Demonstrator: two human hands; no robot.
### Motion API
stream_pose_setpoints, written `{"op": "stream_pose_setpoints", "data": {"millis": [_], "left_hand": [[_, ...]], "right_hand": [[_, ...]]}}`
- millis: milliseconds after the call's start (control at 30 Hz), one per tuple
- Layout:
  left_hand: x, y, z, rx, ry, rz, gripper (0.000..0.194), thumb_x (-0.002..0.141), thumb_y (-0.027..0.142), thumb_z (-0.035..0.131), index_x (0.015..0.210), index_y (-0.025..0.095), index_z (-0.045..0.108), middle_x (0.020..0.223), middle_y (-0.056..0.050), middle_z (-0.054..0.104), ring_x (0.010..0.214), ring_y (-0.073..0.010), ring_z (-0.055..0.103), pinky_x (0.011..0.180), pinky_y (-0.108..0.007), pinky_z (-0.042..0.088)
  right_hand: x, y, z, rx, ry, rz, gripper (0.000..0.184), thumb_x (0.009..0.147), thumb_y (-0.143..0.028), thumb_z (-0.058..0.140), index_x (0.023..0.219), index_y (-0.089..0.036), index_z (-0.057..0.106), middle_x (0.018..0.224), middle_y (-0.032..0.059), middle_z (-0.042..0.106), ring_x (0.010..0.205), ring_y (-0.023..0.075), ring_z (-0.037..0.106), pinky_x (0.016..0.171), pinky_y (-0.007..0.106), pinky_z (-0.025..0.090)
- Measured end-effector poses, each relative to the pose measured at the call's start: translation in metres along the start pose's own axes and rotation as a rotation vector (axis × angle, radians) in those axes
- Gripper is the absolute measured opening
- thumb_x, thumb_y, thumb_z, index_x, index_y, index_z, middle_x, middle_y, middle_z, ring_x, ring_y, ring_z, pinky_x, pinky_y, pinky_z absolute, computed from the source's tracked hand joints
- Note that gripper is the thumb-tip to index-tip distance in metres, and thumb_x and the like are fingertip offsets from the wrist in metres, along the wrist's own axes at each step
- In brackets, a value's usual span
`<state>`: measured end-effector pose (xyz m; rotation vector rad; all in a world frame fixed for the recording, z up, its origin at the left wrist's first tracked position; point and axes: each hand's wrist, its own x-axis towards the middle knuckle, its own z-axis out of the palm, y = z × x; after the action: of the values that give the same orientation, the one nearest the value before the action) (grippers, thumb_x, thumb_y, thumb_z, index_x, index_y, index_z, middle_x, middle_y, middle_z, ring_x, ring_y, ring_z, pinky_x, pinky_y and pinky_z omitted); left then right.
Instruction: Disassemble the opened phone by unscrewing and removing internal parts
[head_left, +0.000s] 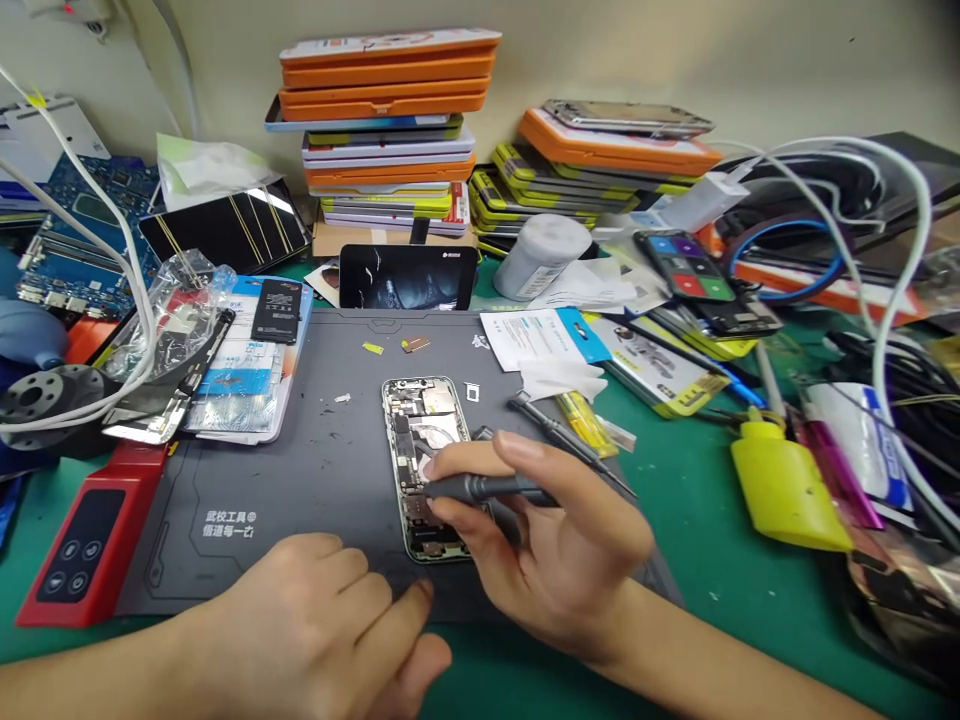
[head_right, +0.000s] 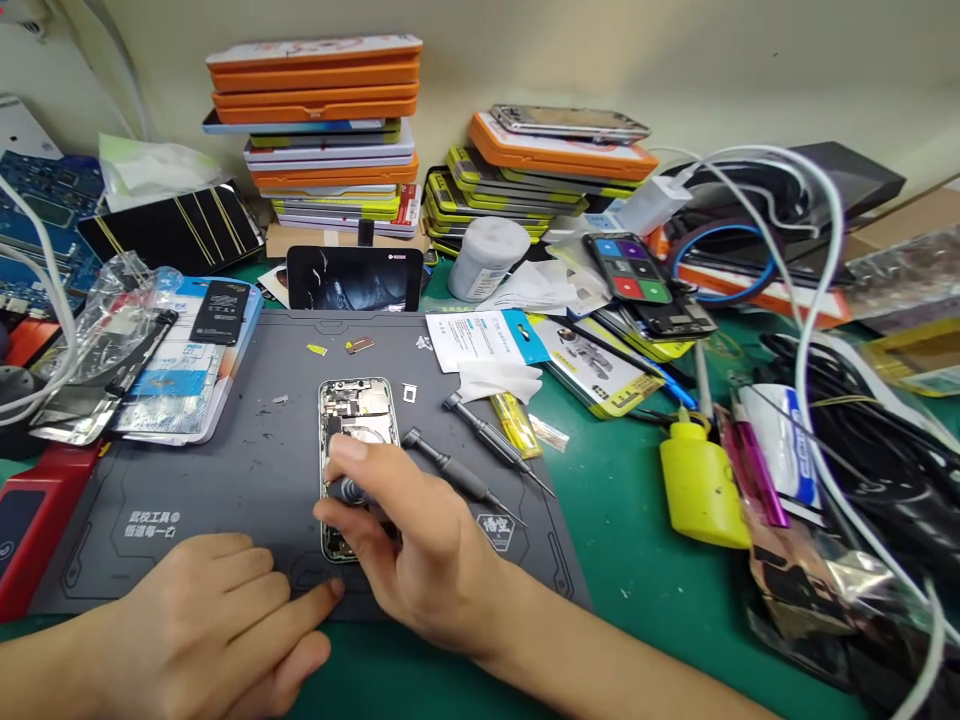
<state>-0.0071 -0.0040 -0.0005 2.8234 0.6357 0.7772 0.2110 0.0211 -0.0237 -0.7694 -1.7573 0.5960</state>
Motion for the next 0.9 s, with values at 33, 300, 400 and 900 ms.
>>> {"op": "stream_pose_setpoints", "data": {"millis": [33, 300, 400, 900], "left_hand": [[0.000, 0.000, 0.001, -0.008, 0.001, -0.009, 0.020, 0.103, 0.016, 0.059, 0.103, 0.007, 0.077, 0.068, -0.001, 0.074, 0.048, -0.0167, 0.057, 0.041, -0.038, 0.038], [0.000, 0.000, 0.004, -0.008, 0.022, -0.027, 0.022, 0.107, 0.018, 0.056, 0.103, 0.009, 0.075, 0.065, 0.001, 0.069, 0.048, -0.0165, 0.053, 0.042, -0.038, 0.035], [0.001, -0.001, 0.005, -0.004, 0.024, -0.025, 0.023, 0.109, 0.018, 0.054, 0.104, 0.009, 0.075, 0.066, 0.002, 0.069, 0.048, -0.0170, 0.053, 0.042, -0.038, 0.035], [0.003, -0.003, 0.001, -0.011, -0.032, -0.035, 0.025, 0.111, 0.019, 0.052, 0.102, 0.011, 0.074, 0.067, 0.002, 0.069, 0.049, -0.0168, 0.055, 0.043, -0.037, 0.037]], "right_hand": [[-0.001, 0.001, 0.000, -0.019, -0.025, -0.025, 0.070, 0.098, -0.003, 0.070, 0.150, -0.041, 0.044, 0.108, 0.0038, 0.079, 0.090, 0.0218, 0.080, 0.076, 0.040, 0.072], [0.006, 0.008, 0.002, -0.060, -0.088, -0.146, 0.076, 0.100, 0.000, 0.061, 0.165, -0.028, 0.034, 0.110, 0.0084, 0.075, 0.090, 0.0187, 0.075, 0.078, 0.034, 0.071], [0.009, 0.010, 0.002, -0.078, -0.104, -0.216, 0.075, 0.100, 0.003, 0.058, 0.166, -0.020, 0.032, 0.112, 0.0110, 0.074, 0.091, 0.0178, 0.074, 0.080, 0.032, 0.071], [0.007, 0.008, 0.002, -0.112, -0.135, -0.178, 0.074, 0.104, 0.001, 0.056, 0.169, -0.022, 0.028, 0.140, 0.0147, 0.072, 0.100, 0.0163, 0.075, 0.087, 0.031, 0.069]]}}
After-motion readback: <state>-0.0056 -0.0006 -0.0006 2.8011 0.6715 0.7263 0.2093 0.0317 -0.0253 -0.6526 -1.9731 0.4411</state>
